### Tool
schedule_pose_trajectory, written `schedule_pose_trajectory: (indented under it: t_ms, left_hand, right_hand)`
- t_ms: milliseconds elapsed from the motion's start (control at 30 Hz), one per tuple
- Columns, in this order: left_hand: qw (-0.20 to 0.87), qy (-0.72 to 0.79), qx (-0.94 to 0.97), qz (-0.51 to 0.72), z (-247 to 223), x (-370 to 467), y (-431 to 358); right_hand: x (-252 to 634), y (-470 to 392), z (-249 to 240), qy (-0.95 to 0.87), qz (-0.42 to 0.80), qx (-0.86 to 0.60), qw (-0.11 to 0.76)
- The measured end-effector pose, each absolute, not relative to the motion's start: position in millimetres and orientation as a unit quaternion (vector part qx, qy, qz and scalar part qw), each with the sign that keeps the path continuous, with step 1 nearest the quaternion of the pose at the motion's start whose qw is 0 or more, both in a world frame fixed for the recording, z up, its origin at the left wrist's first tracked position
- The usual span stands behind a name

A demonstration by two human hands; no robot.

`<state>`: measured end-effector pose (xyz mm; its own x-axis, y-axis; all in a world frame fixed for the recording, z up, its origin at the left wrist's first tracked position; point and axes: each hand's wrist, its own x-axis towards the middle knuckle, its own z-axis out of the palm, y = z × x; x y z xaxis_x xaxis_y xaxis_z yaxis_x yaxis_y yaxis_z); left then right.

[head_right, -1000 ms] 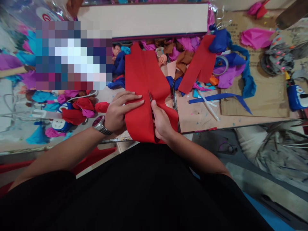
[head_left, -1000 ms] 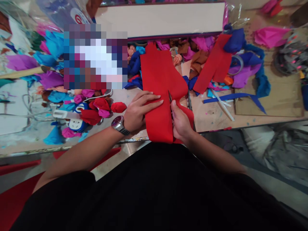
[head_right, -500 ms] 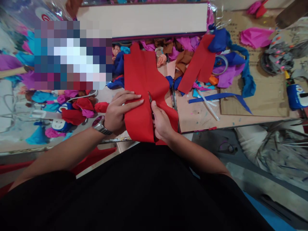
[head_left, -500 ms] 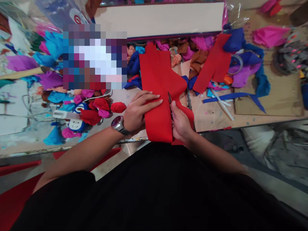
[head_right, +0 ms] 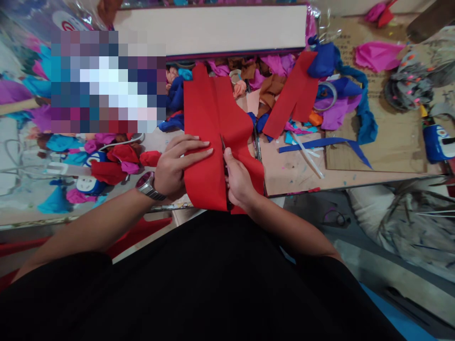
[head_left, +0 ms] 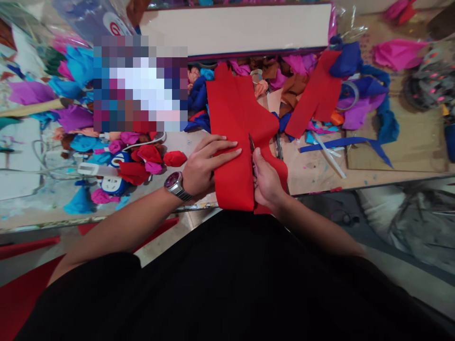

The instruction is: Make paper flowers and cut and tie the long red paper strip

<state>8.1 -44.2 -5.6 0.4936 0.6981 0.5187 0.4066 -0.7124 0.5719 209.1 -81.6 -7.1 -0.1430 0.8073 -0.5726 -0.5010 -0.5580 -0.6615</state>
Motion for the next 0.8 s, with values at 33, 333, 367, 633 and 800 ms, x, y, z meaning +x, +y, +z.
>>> schedule_pose_trajectory:
  t_ms: [33,333,367,633,800]
  left_hand:
    - [0.191,0.326,0.844,0.381,-6,8,-44]
    - [0.168,0.315,0.857,0.371,-4,10,-44]
    - [0.163,0.316,0.859,0.369,-3,10,-44]
    - [0.155,0.307,0.86,0.378,-4,10,-44]
    - [0.161,0.312,0.859,0.374,-4,9,-44]
  right_hand:
    - [209,-81,-7,-0.155,0.733,-0.489,0.446]
    - [205,-73,4,-0.171,0.732,-0.474,0.459]
    - [204,-72,4,-0.171,0.734,-0.466,0.464]
    - [199,-70,5,-0.169,0.738,-0.438,0.485]
    - [199,-71,3,-0.161,0.739,-0.431,0.492]
